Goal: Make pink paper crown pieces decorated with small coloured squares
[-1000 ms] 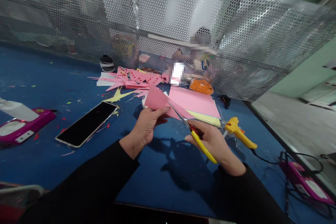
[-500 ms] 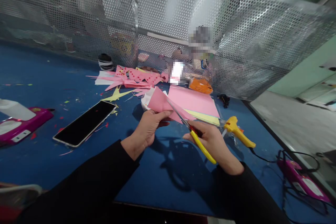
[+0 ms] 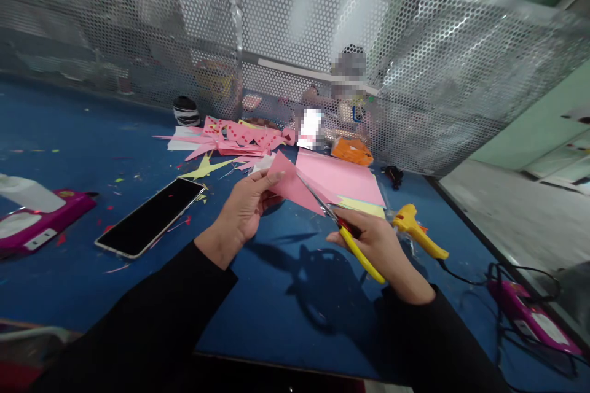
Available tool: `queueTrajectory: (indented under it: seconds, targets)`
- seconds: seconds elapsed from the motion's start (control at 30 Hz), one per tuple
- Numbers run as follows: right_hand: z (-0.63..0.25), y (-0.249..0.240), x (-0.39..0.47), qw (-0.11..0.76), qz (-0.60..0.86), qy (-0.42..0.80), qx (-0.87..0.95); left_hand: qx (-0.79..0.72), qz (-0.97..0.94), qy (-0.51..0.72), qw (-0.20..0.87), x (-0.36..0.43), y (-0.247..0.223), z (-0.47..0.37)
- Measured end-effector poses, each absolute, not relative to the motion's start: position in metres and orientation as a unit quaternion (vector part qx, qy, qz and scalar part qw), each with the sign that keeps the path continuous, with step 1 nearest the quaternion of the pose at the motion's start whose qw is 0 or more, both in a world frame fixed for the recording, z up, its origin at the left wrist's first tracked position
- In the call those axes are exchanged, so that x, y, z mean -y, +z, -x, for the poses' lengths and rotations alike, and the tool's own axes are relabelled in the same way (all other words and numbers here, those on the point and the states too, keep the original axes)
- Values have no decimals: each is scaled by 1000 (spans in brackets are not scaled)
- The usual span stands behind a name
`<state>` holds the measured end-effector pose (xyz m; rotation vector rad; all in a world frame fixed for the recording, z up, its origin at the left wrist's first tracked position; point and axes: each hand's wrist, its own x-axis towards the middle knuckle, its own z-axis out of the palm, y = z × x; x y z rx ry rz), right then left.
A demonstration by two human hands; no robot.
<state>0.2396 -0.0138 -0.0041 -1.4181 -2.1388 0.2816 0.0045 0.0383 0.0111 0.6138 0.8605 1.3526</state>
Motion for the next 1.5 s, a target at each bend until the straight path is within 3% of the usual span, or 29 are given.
queueTrajectory:
  seconds: [1.5]
  targets:
    - [-232, -6, 18, 250, 523, 36, 814, -438, -308, 571, 622, -34, 5, -15]
